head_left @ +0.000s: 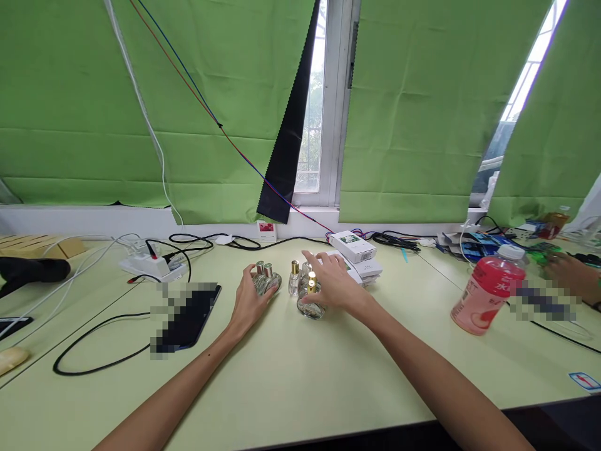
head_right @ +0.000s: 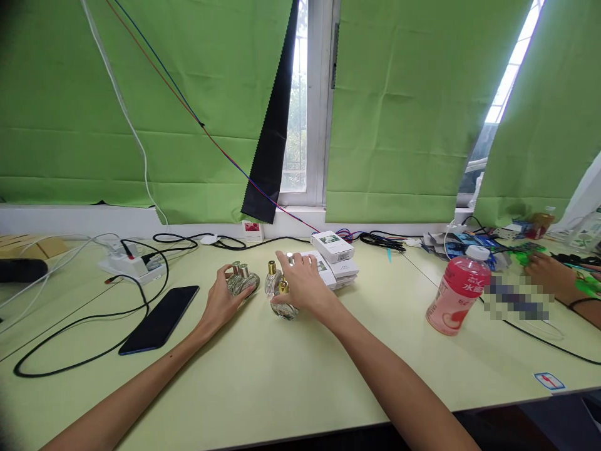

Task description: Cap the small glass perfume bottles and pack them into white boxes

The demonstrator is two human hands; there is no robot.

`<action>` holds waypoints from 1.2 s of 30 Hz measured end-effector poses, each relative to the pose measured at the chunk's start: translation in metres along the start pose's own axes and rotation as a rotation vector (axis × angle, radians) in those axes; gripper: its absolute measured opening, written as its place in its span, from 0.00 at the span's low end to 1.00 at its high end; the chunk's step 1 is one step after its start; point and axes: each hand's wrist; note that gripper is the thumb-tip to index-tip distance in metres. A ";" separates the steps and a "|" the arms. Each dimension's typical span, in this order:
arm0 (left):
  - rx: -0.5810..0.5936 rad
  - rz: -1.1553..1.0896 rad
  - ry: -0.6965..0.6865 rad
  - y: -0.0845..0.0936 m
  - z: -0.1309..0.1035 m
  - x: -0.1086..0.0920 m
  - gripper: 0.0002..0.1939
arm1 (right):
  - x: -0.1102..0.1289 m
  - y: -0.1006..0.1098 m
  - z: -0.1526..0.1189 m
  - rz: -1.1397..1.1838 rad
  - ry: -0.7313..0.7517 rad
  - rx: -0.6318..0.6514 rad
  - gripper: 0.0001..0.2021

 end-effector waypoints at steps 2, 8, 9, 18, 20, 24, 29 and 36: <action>0.000 -0.023 -0.018 -0.002 -0.003 -0.003 0.38 | -0.001 0.001 0.006 -0.036 0.040 0.089 0.55; 0.013 -0.080 -0.053 -0.013 -0.014 -0.016 0.41 | -0.001 0.000 0.020 -0.129 0.084 0.188 0.60; 0.011 -0.093 -0.054 -0.015 -0.015 -0.018 0.42 | 0.000 0.000 0.021 -0.141 0.091 0.200 0.60; 0.013 -0.169 -0.031 -0.027 -0.020 -0.028 0.50 | -0.003 -0.003 0.031 -0.111 0.173 0.300 0.59; 0.015 -0.179 -0.009 -0.028 -0.019 -0.032 0.50 | -0.005 -0.003 0.034 -0.087 0.179 0.333 0.59; -0.002 -0.234 0.051 -0.032 -0.014 -0.039 0.49 | -0.005 -0.002 0.038 -0.085 0.174 0.388 0.59; 0.017 -0.242 0.098 -0.037 -0.009 -0.044 0.51 | -0.002 -0.001 0.041 -0.065 0.175 0.392 0.54; 0.007 -0.154 0.073 -0.044 -0.005 -0.041 0.47 | -0.003 -0.007 0.041 -0.029 0.182 0.345 0.51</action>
Point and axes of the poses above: each hand's wrist, its own z-axis towards the middle knuckle, its own y-axis out of the back of the hand, x = y × z, and after that the axes turned 3 degrees about z, right-handed
